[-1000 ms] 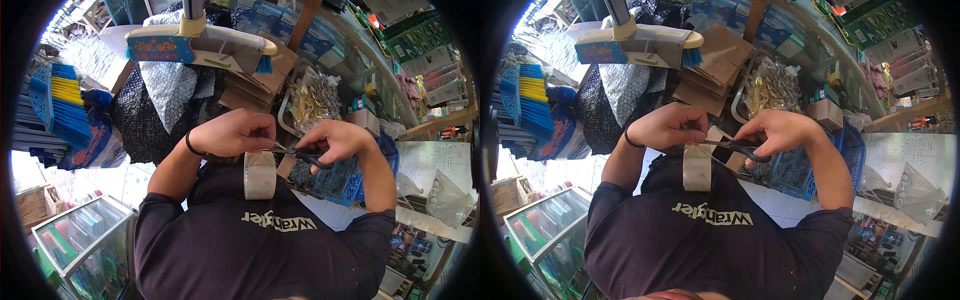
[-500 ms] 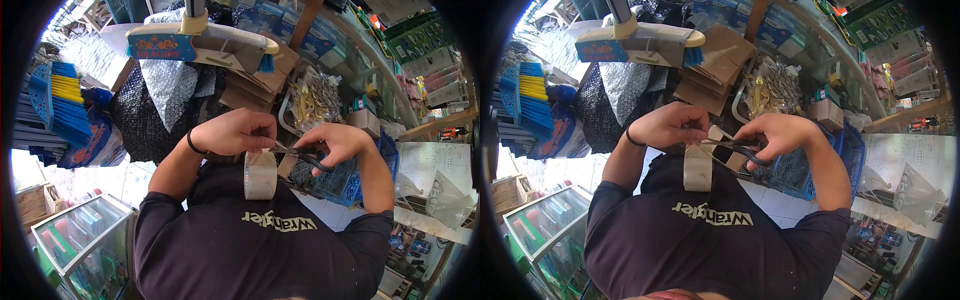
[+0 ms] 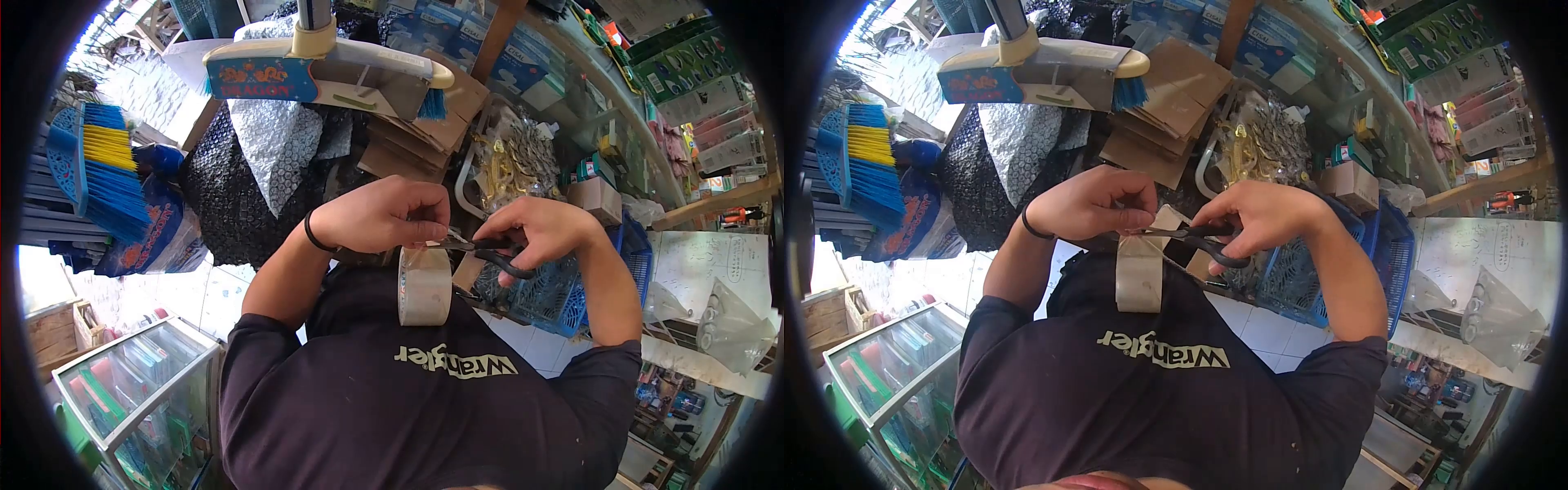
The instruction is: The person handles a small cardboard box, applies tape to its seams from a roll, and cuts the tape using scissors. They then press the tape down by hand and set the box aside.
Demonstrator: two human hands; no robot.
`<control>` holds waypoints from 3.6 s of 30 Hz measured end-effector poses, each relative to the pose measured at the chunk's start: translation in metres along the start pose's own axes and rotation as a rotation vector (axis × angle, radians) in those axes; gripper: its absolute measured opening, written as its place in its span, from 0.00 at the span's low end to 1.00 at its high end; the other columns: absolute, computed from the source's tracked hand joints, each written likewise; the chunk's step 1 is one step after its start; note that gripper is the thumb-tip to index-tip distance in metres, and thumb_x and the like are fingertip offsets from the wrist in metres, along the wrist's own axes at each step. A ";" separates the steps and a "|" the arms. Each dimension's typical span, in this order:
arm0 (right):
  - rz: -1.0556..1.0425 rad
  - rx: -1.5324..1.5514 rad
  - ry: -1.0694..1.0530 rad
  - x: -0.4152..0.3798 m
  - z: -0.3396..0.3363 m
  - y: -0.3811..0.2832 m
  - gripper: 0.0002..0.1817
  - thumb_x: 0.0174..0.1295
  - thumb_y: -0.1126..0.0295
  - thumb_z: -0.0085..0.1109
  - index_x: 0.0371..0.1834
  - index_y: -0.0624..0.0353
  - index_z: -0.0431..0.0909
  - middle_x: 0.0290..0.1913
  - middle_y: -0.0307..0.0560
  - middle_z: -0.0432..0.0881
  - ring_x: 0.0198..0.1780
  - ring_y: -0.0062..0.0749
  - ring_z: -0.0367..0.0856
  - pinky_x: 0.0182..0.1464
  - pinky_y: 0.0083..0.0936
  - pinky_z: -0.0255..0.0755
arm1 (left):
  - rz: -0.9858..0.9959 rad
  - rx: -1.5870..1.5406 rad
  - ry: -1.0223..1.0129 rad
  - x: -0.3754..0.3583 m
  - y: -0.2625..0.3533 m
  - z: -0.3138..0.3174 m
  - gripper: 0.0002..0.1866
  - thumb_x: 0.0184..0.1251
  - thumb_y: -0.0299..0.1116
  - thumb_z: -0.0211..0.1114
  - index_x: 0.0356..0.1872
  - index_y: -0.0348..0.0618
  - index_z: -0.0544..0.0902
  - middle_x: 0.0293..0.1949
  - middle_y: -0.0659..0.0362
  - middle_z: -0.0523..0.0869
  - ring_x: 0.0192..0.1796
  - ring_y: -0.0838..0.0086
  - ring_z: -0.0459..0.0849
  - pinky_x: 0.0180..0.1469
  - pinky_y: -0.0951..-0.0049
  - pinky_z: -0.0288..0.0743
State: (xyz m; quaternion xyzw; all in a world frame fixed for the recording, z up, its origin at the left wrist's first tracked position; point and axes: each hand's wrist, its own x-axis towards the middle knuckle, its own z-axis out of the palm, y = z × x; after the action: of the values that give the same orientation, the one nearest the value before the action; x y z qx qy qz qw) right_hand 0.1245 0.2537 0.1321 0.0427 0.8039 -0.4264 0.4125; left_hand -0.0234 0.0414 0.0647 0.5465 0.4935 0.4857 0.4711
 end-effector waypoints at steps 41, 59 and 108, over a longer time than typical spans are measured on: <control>-0.084 0.019 -0.038 0.006 -0.006 -0.012 0.26 0.47 0.77 0.70 0.53 0.69 0.78 0.32 0.44 0.83 0.33 0.20 0.77 0.36 0.21 0.71 | 0.042 0.188 0.060 0.000 0.001 0.001 0.10 0.67 0.35 0.61 0.37 0.38 0.81 0.26 0.57 0.84 0.30 0.72 0.82 0.33 0.71 0.72; -0.050 0.026 -0.050 0.013 -0.013 0.002 0.21 0.50 0.69 0.71 0.49 0.63 0.81 0.27 0.36 0.83 0.29 0.14 0.75 0.32 0.19 0.68 | -0.229 -0.180 -0.020 0.006 -0.016 0.003 0.14 0.73 0.38 0.56 0.43 0.35 0.80 0.30 0.62 0.83 0.33 0.82 0.81 0.39 0.79 0.77; -0.093 -0.100 0.380 0.177 0.039 0.024 0.17 0.62 0.57 0.60 0.31 0.62 0.81 0.30 0.47 0.85 0.33 0.34 0.82 0.37 0.30 0.75 | -0.120 -0.674 0.522 -0.098 -0.066 0.023 0.21 0.78 0.46 0.45 0.45 0.34 0.75 0.28 0.59 0.80 0.36 0.76 0.82 0.40 0.78 0.78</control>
State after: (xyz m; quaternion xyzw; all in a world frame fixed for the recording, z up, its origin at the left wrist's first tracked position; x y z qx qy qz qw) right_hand 0.0427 0.1908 -0.0185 0.0645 0.8886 -0.3886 0.2348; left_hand -0.0103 -0.0523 -0.0094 0.1913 0.4409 0.7133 0.5101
